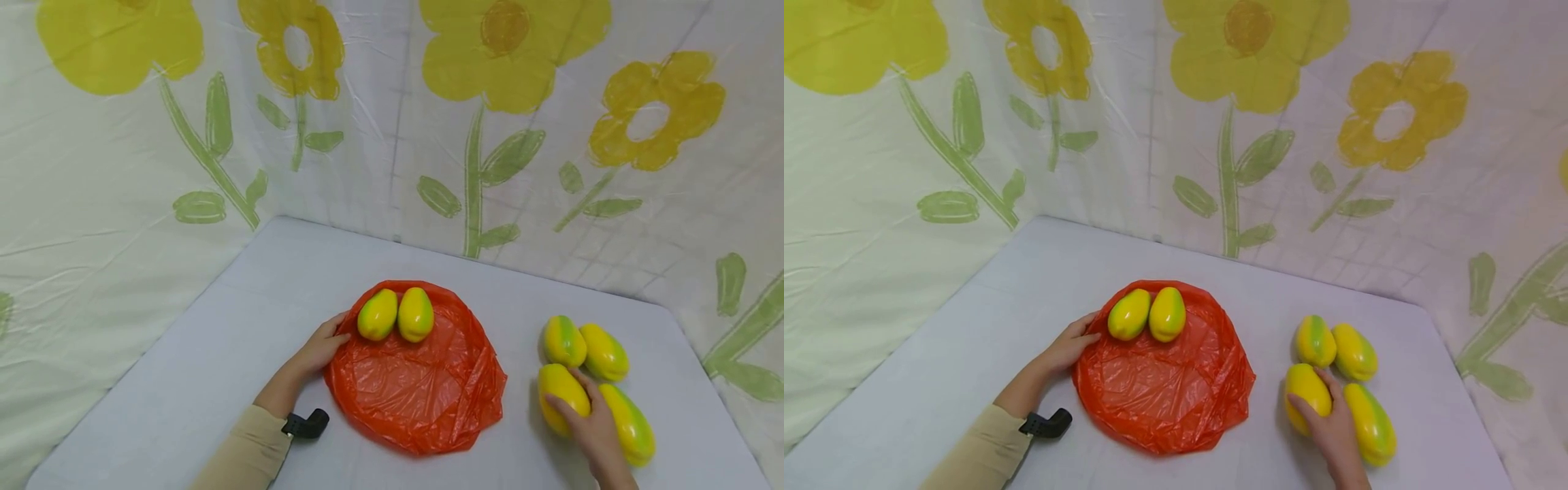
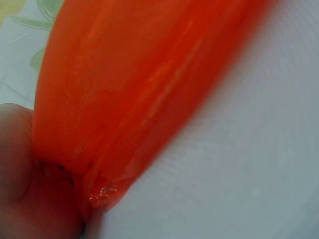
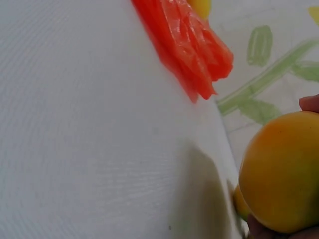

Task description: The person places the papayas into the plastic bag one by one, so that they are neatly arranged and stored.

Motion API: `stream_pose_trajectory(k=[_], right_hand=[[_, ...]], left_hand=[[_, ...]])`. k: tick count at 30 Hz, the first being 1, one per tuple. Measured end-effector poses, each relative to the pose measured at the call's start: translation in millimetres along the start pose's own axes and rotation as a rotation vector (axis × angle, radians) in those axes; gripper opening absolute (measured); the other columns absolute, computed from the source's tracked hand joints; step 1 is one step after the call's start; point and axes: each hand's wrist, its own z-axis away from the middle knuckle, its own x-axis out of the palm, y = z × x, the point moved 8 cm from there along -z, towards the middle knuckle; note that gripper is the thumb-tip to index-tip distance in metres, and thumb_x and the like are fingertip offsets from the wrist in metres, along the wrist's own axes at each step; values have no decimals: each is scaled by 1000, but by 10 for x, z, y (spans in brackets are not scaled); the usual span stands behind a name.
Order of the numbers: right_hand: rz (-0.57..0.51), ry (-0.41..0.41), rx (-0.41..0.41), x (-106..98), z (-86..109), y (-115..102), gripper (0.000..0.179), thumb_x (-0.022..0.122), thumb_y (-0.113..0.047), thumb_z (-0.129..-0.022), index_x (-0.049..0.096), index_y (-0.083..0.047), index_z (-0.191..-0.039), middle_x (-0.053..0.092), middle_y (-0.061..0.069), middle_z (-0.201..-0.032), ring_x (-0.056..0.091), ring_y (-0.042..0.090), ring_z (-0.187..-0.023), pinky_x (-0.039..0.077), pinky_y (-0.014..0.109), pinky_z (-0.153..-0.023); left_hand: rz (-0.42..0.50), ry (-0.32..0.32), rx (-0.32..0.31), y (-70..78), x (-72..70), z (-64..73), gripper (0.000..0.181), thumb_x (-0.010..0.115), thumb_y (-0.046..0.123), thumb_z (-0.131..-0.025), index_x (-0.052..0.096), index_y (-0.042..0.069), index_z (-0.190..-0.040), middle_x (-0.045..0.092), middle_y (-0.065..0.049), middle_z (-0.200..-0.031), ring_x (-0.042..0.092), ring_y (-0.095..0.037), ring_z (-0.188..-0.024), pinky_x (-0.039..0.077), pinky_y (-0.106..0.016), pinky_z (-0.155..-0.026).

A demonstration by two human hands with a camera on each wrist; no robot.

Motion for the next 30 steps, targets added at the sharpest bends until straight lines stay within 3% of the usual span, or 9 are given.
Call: stream_pose_trajectory(k=[7,16,22,30], right_hand=[[32,16,-67,-98,74,-202,89,54,-55,-86,5,-21,-151,13,25,-150,25,43,-123,32,57,-96],[2,45,-90,-147,123,-362,85,54,-52,-87,5,-23,-151,15,22,-151,26,41,-122,33,56,-97],[-17,36,-123,-110,133,-458,83,55,-50,-87,8,-25,-151,14,21,-152,26,40,-123,35,54,-96],[-82,32,-233,28,63,-753,74,55,-43,-90,13,-27,-150,19,17,-150,29,36,-122,40,44,-92]], left_hand=[[4,-5,2,-5,-14,0,50,41,6,-95,33,12,-145,37,-11,-147,47,-28,-126,46,-41,-98],[-5,-19,15,7,-4,-16,51,40,7,-96,31,11,-145,35,-13,-148,46,-30,-127,47,-40,-97],[-11,0,7,14,-8,-8,51,40,6,-95,32,10,-145,36,-12,-148,44,-29,-128,44,-42,-101],[0,-2,13,25,-4,8,51,40,5,-95,32,10,-145,37,-13,-147,46,-29,-126,46,-41,-99]])
